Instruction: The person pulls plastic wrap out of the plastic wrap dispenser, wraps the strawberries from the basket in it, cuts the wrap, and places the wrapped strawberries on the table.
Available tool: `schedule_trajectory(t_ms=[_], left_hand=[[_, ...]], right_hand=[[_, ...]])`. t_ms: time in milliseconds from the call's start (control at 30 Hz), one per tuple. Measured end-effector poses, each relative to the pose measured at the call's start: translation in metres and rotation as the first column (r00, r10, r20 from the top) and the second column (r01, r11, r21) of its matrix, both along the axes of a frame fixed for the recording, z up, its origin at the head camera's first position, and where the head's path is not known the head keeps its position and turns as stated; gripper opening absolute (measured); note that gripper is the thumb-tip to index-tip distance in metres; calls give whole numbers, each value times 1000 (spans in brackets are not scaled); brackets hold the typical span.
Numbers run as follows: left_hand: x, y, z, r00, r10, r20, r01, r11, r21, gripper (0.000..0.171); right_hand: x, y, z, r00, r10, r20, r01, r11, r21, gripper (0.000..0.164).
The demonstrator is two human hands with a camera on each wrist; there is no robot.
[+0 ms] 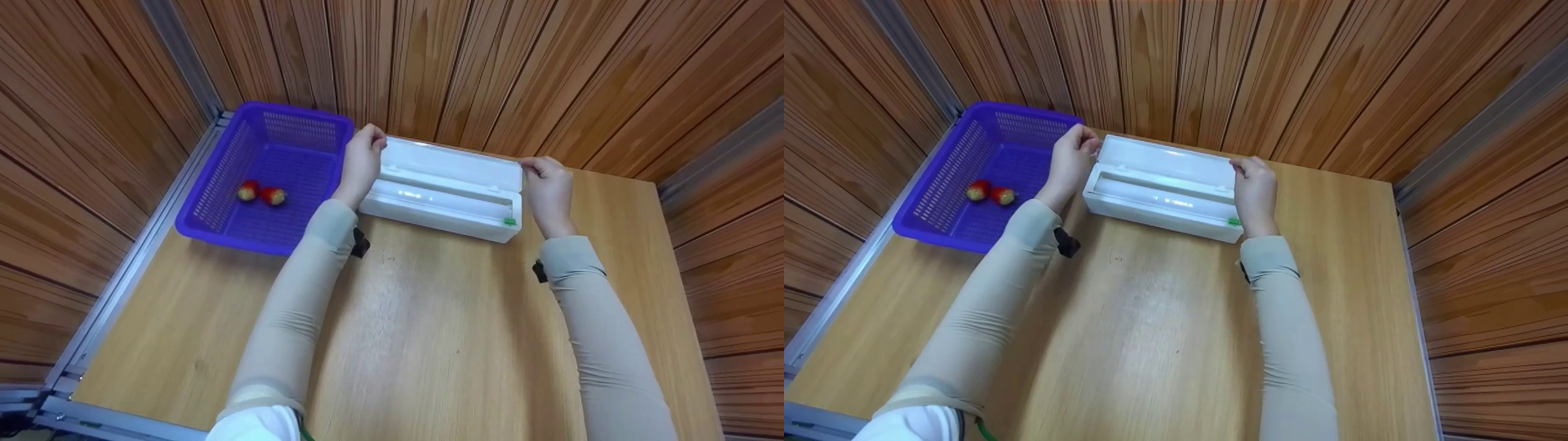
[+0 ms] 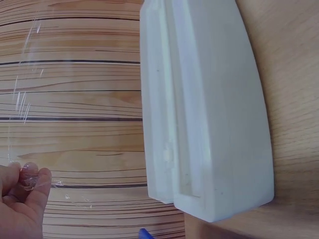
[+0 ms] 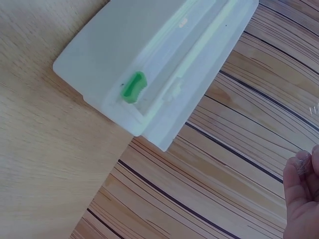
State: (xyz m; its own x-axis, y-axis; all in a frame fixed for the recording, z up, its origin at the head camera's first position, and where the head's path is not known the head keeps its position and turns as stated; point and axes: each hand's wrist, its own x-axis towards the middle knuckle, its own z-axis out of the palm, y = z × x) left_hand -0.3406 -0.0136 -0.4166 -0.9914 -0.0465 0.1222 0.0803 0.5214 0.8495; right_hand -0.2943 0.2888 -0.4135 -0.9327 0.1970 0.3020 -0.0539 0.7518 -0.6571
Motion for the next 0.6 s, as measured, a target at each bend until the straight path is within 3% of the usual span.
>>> schedule_trajectory(t_ms=[300, 600], left_hand=[[1, -2, 11, 999, 8, -32, -8, 1000, 17, 11], [0, -3, 20, 998, 11, -62, -8, 999, 48, 11]], right_hand=[[0, -2, 12, 995, 9, -96, -9, 1000, 3, 19], [-3, -2, 22, 990, 22, -137, -25, 999, -20, 19]])
